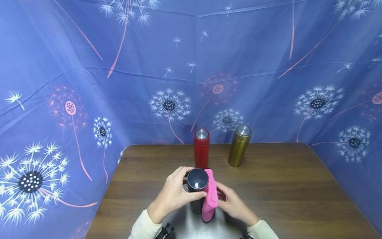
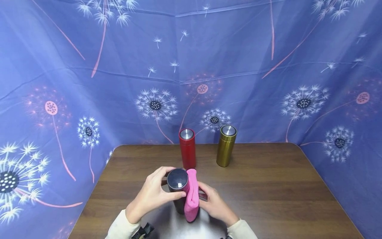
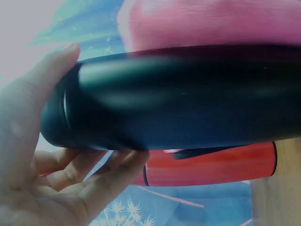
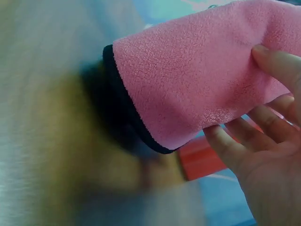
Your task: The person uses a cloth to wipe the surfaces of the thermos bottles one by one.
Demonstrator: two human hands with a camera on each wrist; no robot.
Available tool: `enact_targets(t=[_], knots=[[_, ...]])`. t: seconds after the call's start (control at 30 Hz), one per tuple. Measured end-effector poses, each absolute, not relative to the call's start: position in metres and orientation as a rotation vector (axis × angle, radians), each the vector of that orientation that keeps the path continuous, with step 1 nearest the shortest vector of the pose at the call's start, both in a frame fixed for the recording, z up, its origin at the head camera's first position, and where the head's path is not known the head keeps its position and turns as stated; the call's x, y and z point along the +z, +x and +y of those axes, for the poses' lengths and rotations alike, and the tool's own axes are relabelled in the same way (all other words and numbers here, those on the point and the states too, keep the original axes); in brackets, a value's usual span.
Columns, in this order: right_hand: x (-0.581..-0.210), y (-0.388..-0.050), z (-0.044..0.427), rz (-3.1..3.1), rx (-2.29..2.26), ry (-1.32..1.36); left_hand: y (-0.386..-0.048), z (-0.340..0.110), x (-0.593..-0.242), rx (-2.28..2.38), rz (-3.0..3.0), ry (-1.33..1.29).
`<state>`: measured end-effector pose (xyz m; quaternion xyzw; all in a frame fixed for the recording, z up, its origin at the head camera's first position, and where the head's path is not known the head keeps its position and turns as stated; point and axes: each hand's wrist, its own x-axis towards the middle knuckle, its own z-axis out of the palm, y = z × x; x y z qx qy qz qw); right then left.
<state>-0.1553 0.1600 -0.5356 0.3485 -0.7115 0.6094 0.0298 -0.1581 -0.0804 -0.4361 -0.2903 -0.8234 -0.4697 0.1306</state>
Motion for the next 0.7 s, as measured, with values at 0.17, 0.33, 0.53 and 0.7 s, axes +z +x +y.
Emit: enact_targets(t=[0.17,0.33,0.53,0.7], knots=[[-0.551,-0.154,0.160,-2.181,2.023,1.028,-0.158,-0.084,-0.431,-1.333,-2.419,-0.862],[-0.556,-0.153,0.160,-2.170,2.043,0.999,-0.158,-0.085,-0.425,-1.321,-2.508,-0.826],[-0.551,-0.150,0.160,-2.148,1.982,0.989,-0.159,-0.088,-0.424,-1.454,-2.516,-0.884],[-0.528,-0.154,0.157,-2.126,1.921,1.004,-0.161,-0.094,-0.423,-1.472,-2.465,-0.987]])
